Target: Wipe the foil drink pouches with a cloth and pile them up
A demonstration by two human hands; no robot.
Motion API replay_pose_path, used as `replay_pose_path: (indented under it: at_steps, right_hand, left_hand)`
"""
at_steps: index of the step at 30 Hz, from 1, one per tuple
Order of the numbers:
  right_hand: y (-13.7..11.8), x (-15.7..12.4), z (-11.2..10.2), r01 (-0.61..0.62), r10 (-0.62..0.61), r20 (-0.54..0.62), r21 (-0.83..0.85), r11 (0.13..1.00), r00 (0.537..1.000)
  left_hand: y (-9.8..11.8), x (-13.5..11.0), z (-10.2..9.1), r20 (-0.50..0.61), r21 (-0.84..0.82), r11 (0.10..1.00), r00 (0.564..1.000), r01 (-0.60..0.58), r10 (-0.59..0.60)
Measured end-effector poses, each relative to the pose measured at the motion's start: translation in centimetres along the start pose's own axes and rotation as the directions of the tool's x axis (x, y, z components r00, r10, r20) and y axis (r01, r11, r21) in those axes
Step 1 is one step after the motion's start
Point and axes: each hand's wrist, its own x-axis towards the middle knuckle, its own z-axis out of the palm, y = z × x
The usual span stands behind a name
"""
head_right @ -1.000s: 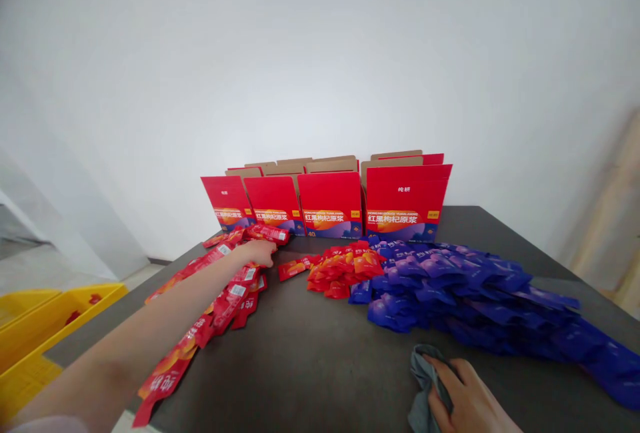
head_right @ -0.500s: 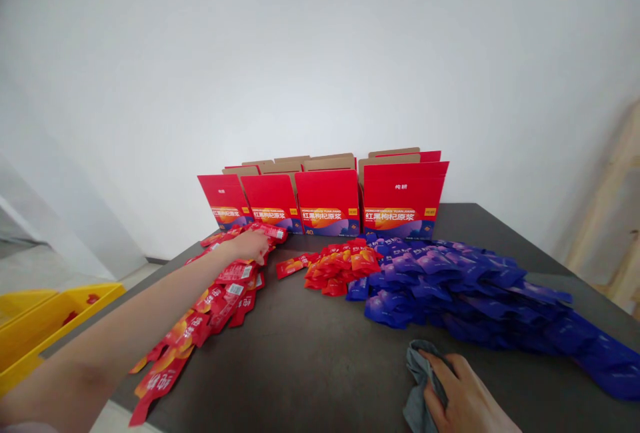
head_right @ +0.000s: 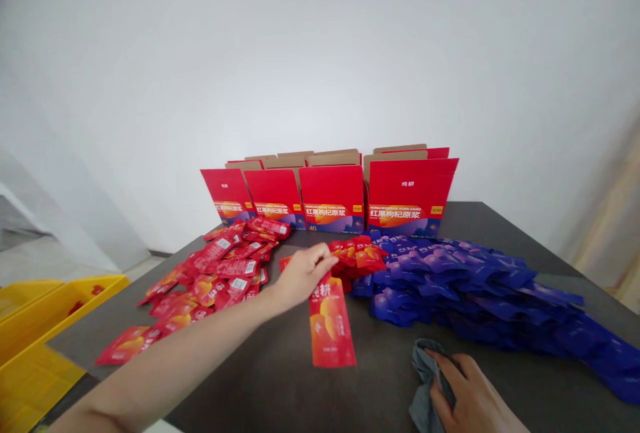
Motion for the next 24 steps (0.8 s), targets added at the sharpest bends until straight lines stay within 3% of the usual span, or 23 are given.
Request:
replay_pose_path:
  at_steps: [3,5,10,14,17,21,24]
  right_hand:
    - [-0.5,-0.3,-0.5,-0.05,0.047,0.077,0.038,0.998,0.996]
    - [-0.8,-0.5,-0.8,-0.101,0.097,0.091,0.038,0.994,0.991]
    - [-1.5,-0.3,-1.9,-0.131,0.125,0.082,0.062,0.989,0.989]
    - [-3.8,0.7,-2.9,-0.099,0.096,0.063,0.045,0.994,0.993]
    - [-6.6,1.9,-3.4,-0.038,0.039,0.091,-0.013,0.999,0.995]
    - [-9.9,3.6,-2.8,0.082,-0.064,0.151,-0.117,0.99,0.986]
    - [-11.8,4.3,-1.4,0.169,-0.141,0.198,-0.132,0.977,0.97]
  left_hand:
    - [-0.2,-1.4,4.9,0.075,-0.228,0.959,0.985,0.167,-0.153]
    - [-1.0,-2.2,6.8,0.087,-0.343,0.903,0.966,0.26,-0.245]
    - [-2.8,-4.1,7.6,0.116,-0.517,0.768,0.92,0.378,-0.374]
    - [-3.5,-5.8,7.7,0.198,-0.662,0.577,0.854,0.478,-0.481]
    - [-3.9,-6.3,8.1,0.269,-0.68,0.533,0.848,0.503,-0.457]
    - [-4.3,-6.4,8.0,0.401,-0.625,0.575,0.849,0.528,-0.344]
    - [-4.3,-6.6,7.6,0.434,-0.638,0.608,0.873,0.473,-0.224]
